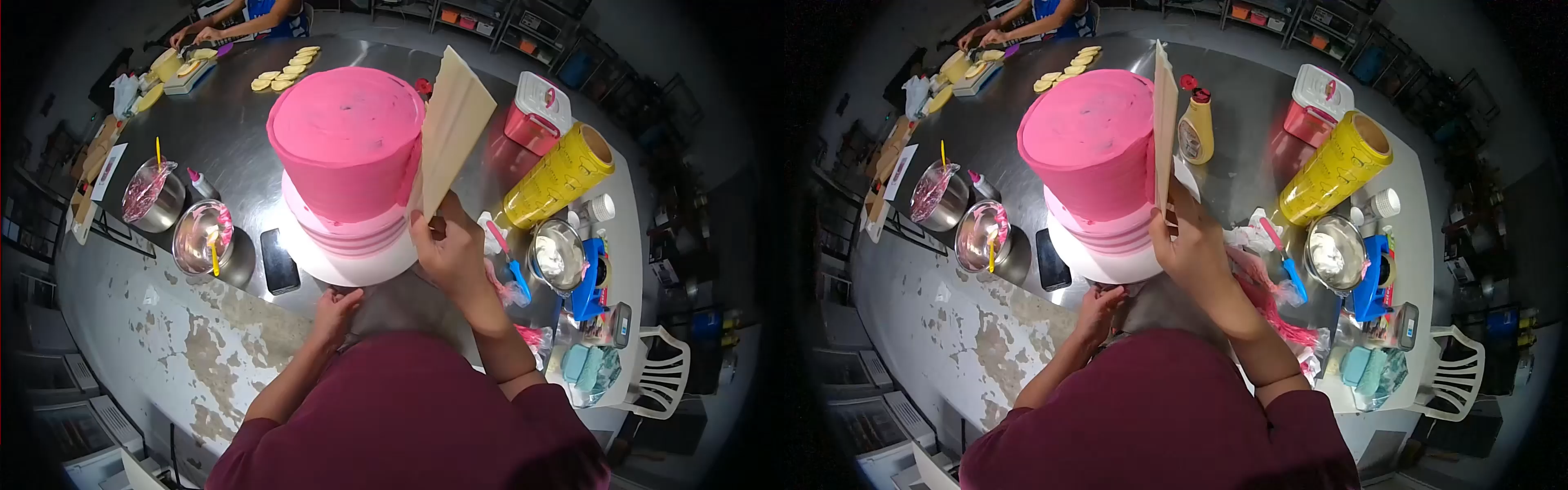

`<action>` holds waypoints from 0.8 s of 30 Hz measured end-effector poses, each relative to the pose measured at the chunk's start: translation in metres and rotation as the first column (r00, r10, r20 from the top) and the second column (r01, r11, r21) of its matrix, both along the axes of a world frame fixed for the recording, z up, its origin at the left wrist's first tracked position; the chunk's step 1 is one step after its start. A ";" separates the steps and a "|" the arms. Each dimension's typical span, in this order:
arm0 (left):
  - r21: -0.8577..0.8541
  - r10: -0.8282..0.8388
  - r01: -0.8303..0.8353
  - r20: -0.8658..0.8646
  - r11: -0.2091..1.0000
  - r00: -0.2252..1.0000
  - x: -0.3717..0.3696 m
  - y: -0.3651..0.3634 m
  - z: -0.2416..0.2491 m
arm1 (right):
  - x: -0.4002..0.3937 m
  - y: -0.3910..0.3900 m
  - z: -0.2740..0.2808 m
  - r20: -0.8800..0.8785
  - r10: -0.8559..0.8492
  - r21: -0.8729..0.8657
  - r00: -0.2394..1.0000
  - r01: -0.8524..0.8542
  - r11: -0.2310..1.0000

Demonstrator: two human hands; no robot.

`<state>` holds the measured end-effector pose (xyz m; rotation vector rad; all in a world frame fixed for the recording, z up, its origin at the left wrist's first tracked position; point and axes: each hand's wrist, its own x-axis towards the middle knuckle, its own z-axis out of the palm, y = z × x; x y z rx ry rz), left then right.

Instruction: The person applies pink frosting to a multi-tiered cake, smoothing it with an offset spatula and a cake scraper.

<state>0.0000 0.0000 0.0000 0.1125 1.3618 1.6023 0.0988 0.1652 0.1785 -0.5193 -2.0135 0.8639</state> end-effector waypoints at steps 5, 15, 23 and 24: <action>0.089 0.019 -0.024 0.055 0.996 0.998 -0.009 -0.003 0.014 | -0.002 0.000 0.000 -0.009 -0.007 0.023 1.000 0.007 1.000; 0.097 0.331 -0.330 -0.001 0.939 0.944 -0.019 0.000 0.011 | -0.001 0.001 -0.004 -0.016 0.004 0.022 1.000 -0.004 1.000; -0.006 0.123 -0.123 -0.021 0.992 0.992 0.004 0.003 0.012 | 0.000 0.000 -0.005 -0.024 -0.005 0.026 1.000 0.006 1.000; -0.010 0.055 -0.055 -0.006 0.998 0.998 0.004 0.000 0.012 | 0.000 0.001 -0.005 -0.013 -0.005 0.024 1.000 0.005 1.000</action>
